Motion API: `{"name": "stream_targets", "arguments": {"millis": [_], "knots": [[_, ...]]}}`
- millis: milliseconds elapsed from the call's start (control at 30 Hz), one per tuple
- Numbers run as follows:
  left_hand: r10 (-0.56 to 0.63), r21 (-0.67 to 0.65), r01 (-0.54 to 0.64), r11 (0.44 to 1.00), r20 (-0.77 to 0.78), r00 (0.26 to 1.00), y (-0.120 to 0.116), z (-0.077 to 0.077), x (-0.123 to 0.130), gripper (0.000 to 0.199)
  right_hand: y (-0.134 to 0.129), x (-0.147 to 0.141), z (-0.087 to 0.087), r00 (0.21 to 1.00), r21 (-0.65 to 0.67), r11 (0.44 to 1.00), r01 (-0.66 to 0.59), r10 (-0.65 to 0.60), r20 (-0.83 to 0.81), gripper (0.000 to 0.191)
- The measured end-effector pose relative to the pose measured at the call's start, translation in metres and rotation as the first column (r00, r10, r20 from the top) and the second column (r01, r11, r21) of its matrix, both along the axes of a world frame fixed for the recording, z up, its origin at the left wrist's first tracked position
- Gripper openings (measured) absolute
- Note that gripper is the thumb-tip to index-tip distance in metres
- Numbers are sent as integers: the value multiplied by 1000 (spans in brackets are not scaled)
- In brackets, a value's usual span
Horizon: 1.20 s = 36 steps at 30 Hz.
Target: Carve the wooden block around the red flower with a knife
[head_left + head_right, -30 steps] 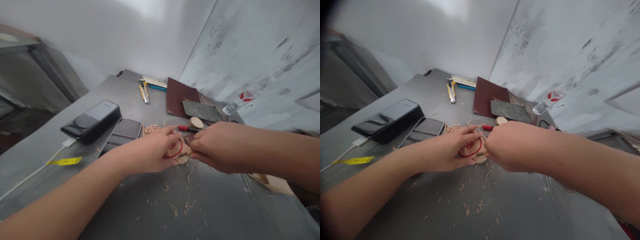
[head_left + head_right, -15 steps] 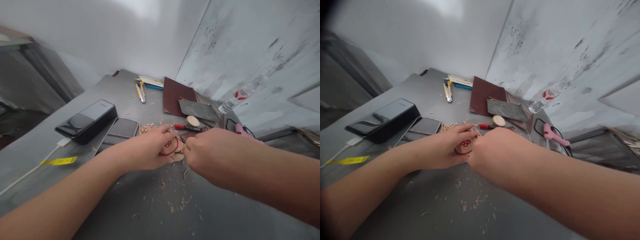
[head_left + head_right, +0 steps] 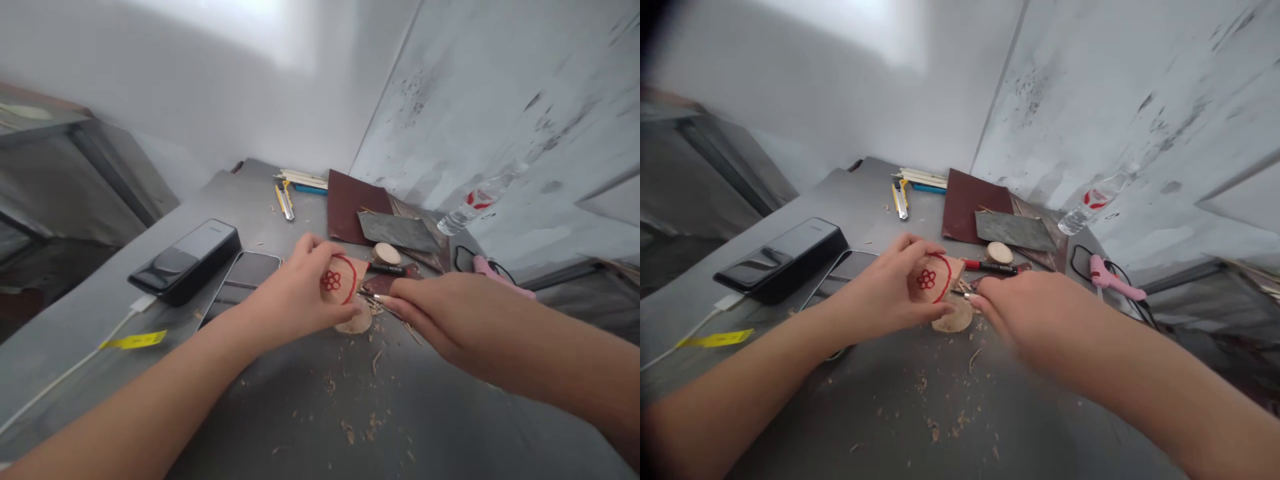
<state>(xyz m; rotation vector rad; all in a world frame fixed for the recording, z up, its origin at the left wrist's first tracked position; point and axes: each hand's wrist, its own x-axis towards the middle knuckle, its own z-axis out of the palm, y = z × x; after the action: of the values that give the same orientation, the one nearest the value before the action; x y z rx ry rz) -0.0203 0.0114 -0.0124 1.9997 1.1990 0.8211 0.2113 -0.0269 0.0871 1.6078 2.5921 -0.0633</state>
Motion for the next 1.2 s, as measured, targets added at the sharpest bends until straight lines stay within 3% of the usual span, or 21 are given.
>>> {"name": "stream_targets", "arguments": {"millis": [67,133,233,333,433,533,667,833,1000,1200], "knots": [[85,32,-87,996,78,993,0,2,3,67,-6,6,-5,993,-138,990,15,-31,-117,36],[123,38,-130,991,160,979,-2,2,5,70,-9,7,-14,937,-278,959,55,-146,-316,38],[147,-16,-148,989,261,954,-6,1,8,74,-11,2,-34,709,-478,878,32,-357,-608,46],[154,-56,-144,988,303,940,-9,0,10,76,-16,-4,-56,468,-566,820,-79,-471,-748,42],[120,-34,-116,993,313,942,-9,-2,10,73,-24,-4,-70,346,-614,778,-134,-544,-764,46],[85,-59,-69,996,319,944,-10,-4,10,67,-32,1,-74,299,-676,724,-138,-620,-725,53],[73,-113,-37,993,334,940,-14,-7,13,68,-40,3,-75,290,-678,728,-95,-632,-719,55],[112,-102,-82,991,332,937,-19,-7,17,68,-42,-2,-75,142,-712,694,-104,-698,-702,54],[111,-112,-76,991,351,930,-22,-5,18,70,-39,-5,-70,197,-692,707,-146,-664,-721,52],[104,-176,-52,983,300,948,-26,3,18,72,-44,-1,-67,163,-729,678,-87,-713,-682,47]]}}
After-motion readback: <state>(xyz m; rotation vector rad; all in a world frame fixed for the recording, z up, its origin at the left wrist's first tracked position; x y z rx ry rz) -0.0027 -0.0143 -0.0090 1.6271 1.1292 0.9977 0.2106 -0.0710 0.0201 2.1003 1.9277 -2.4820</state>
